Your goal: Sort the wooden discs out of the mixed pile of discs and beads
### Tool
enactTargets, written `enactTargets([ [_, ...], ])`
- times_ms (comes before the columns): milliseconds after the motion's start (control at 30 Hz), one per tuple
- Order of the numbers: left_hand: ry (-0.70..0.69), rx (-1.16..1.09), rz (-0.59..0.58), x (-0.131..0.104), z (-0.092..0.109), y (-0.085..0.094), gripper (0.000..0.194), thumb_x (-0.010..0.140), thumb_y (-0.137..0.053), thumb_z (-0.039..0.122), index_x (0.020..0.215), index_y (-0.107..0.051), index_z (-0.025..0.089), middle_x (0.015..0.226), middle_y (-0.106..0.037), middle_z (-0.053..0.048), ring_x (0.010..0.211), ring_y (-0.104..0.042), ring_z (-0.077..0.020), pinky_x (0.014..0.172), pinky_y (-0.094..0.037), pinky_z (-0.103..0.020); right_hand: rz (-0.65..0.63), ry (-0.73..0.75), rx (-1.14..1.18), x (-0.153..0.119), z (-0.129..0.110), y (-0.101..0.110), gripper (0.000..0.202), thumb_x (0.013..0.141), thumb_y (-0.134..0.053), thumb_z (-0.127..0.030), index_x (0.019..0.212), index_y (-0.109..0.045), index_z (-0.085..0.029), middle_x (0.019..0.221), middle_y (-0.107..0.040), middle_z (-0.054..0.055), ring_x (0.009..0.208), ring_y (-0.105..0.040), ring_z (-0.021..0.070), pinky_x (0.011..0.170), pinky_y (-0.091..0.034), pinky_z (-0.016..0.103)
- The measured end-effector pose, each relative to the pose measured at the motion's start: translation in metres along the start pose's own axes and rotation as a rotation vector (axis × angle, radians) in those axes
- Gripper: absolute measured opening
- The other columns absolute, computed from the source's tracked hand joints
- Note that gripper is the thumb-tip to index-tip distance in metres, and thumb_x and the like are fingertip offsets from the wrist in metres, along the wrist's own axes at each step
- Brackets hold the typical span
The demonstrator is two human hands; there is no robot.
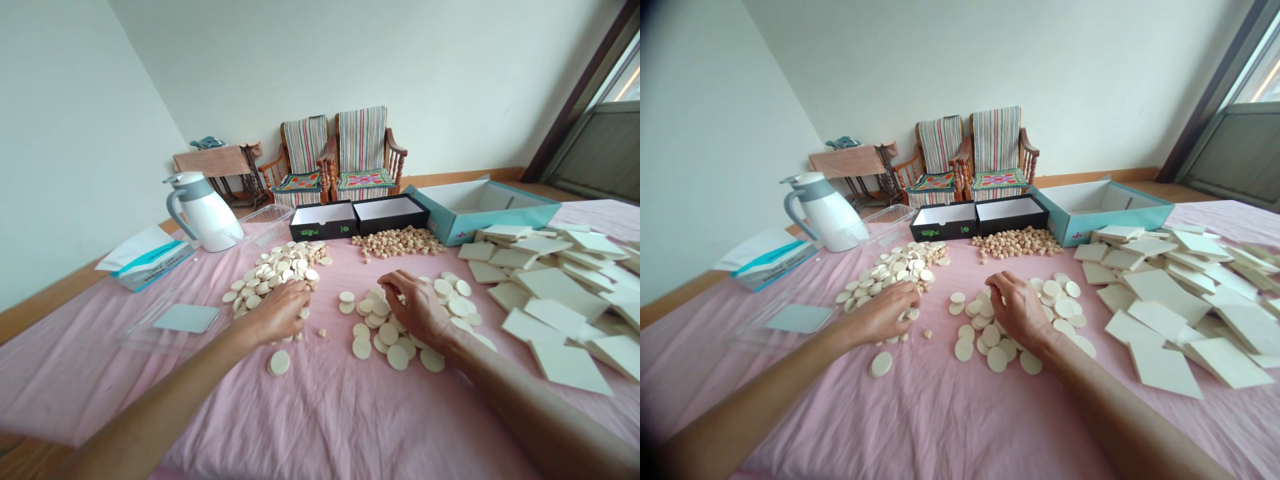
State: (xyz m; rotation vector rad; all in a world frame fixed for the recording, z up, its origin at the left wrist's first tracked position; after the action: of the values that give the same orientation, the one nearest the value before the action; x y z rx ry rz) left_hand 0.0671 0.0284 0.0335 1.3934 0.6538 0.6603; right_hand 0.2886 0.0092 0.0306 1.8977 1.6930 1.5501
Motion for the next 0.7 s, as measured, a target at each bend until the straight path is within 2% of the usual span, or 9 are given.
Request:
enactTargets([
  [133,-0.049,-0.035,0.082,0.008,0.004,0.009,0.020,0.066,-0.052,0.007,0.082,-0.056,0.018,0.089,-0.058,-0.005,0.089,-0.054,-0.0209,0.080,-0.042,-0.032,0.000,-0.004,0.004,0.001,0.000,0.000,0.019,0.085,-0.044,-0.014,0.089,-0.062,-0.018,0.083,-0.064,0.004,0.067,-0.057,0.0144,0.063,-0.042,0.026],
  [233,-0.084,-0.189,0.164,0.015,0.013,0.019,0.019,0.071,-0.051,0.009,0.086,-0.058,0.018,0.089,-0.060,-0.004,0.085,-0.055,-0.0176,0.078,-0.043,-0.029,-0.006,-0.009,0.002,0.000,0.001,-0.001,0.018,0.085,-0.044,-0.014,0.089,-0.062,-0.018,0.083,-0.064,0.004,0.067,-0.057,0.0144,0.063,-0.042,0.025],
  [367,-0.111,-0.362,0.182,0.019,0.026,0.024,0.018,0.077,-0.053,0.014,0.092,-0.062,0.019,0.087,-0.064,-0.002,0.078,-0.057,-0.0134,0.073,-0.044,-0.025,-0.013,-0.007,0.008,0.000,0.003,-0.002,0.018,0.086,-0.044,-0.015,0.089,-0.061,-0.018,0.084,-0.064,0.005,0.068,-0.057,0.0144,0.063,-0.042,0.025],
  [533,-0.045,-0.459,0.165,0.018,0.023,0.018,0.017,0.079,-0.056,0.022,0.094,-0.064,0.018,0.088,-0.067,-0.002,0.073,-0.059,-0.0116,0.069,-0.046,-0.023,-0.032,0.004,0.009,0.000,0.002,-0.003,0.019,0.086,-0.043,-0.014,0.091,-0.061,-0.018,0.085,-0.064,0.005,0.069,-0.058,0.0148,0.064,-0.043,0.026],
  [700,-0.035,-0.470,0.154,0.019,0.020,0.008,0.016,0.078,-0.058,0.020,0.093,-0.064,0.018,0.090,-0.067,-0.002,0.080,-0.061,-0.0128,0.072,-0.048,-0.022,-0.035,-0.002,0.003,0.000,0.001,-0.003,0.019,0.085,-0.044,-0.015,0.090,-0.062,-0.018,0.085,-0.064,0.006,0.068,-0.058,0.0147,0.063,-0.043,0.026],
])
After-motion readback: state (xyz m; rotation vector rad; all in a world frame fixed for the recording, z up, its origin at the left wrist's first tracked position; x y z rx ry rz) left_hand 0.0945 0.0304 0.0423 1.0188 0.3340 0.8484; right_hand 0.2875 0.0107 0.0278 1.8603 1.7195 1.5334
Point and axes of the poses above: each hand's wrist, its own x-axis towards the middle knuckle, its own y-axis out of the back of the hand, z = x × y, the point moved 7 cm from there along x, towards the middle knuckle
